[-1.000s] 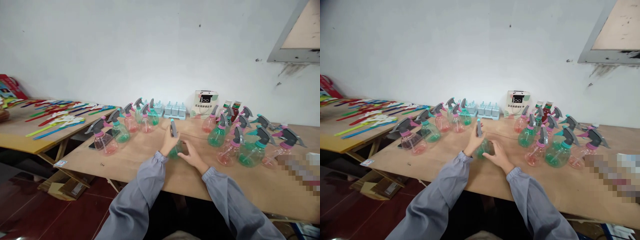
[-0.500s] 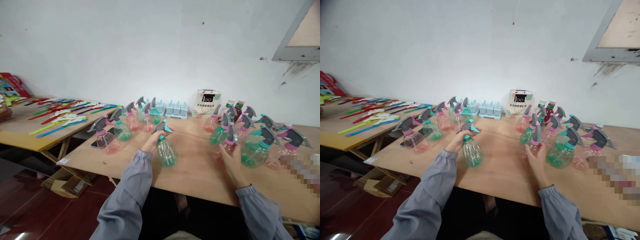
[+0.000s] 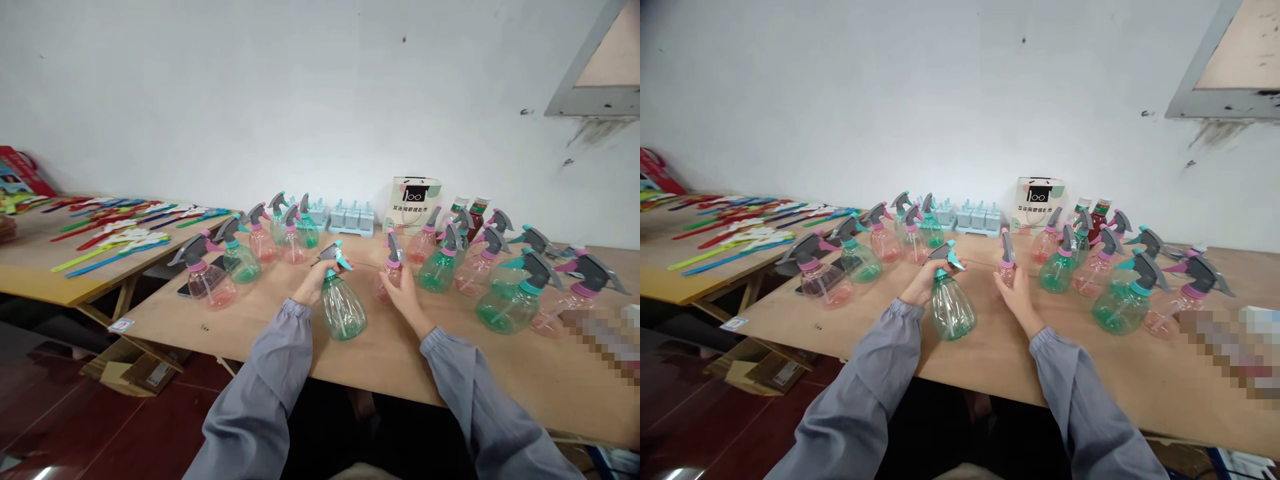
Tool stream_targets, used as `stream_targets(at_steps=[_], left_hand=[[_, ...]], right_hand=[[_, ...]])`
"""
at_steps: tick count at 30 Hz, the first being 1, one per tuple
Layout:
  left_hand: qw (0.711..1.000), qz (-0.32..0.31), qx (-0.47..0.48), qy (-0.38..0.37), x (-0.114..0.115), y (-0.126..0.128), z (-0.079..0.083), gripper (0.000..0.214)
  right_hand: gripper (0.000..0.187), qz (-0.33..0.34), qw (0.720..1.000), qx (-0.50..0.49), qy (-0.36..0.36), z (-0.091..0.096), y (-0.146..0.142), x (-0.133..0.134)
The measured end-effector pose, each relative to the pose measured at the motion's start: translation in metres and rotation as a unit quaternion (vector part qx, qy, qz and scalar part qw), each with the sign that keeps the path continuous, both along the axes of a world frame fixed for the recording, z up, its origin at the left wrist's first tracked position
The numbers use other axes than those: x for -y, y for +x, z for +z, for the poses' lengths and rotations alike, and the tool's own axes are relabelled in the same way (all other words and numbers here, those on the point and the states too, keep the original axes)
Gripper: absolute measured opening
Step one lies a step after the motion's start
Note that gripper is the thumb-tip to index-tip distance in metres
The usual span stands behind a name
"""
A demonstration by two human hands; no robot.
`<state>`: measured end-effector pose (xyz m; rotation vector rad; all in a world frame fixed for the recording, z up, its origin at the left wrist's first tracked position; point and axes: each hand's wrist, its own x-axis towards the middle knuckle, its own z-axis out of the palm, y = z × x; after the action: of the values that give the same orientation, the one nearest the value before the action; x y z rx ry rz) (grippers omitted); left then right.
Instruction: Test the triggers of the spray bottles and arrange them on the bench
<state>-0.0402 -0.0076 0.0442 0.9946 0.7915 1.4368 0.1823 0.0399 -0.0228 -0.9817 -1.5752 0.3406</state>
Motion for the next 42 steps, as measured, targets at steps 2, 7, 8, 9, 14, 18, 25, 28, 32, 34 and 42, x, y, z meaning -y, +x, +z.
stream_targets(at_steps=[2,7,8,9,14,18,25,28,32,34,42], left_hand=[[1.000,-0.029,0.006,0.009,0.002,0.003,0.001,0.022],[1.000,0.005,0.017,0.003,-0.001,0.002,0.001,0.017],[1.000,0.005,0.018,0.006,-0.001,0.002,0.001,0.018],[1.000,-0.002,0.019,0.012,-0.001,0.001,0.001,0.020],[0.999,-0.015,0.023,0.031,-0.001,-0.001,0.000,0.029],[0.999,0.033,0.031,0.023,-0.002,-0.003,0.001,0.018],[0.998,-0.059,0.021,0.023,0.005,0.003,0.001,0.033],[0.999,-0.031,0.024,0.016,0.002,0.003,-0.001,0.026],[0.999,0.002,0.033,0.014,-0.001,0.000,-0.001,0.020],[0.999,-0.004,0.034,0.018,0.001,-0.001,0.001,0.023],[0.996,0.043,0.014,0.078,0.015,0.001,0.010,0.016]], right_hand=[[0.046,0.005,1.000,0.000,0.002,-0.002,0.002,0.001],[0.048,0.024,1.000,-0.002,-0.017,-0.003,0.007,0.005],[0.048,0.023,1.000,-0.002,-0.016,-0.003,0.007,0.005],[0.048,0.020,1.000,-0.002,-0.013,-0.004,0.007,0.005],[0.049,0.015,1.000,0.008,0.001,-0.005,0.008,0.003],[0.050,0.014,1.000,0.007,0.002,-0.005,0.009,0.003],[0.051,0.023,1.000,0.005,-0.004,-0.006,0.010,0.002],[0.051,0.021,1.000,0.004,-0.006,-0.006,0.010,0.002],[0.052,0.024,1.000,0.004,-0.009,-0.006,0.010,0.002],[0.051,0.027,1.000,0.006,-0.008,-0.006,0.010,0.002],[0.052,0.039,0.999,0.002,-0.003,-0.007,0.011,0.001]])
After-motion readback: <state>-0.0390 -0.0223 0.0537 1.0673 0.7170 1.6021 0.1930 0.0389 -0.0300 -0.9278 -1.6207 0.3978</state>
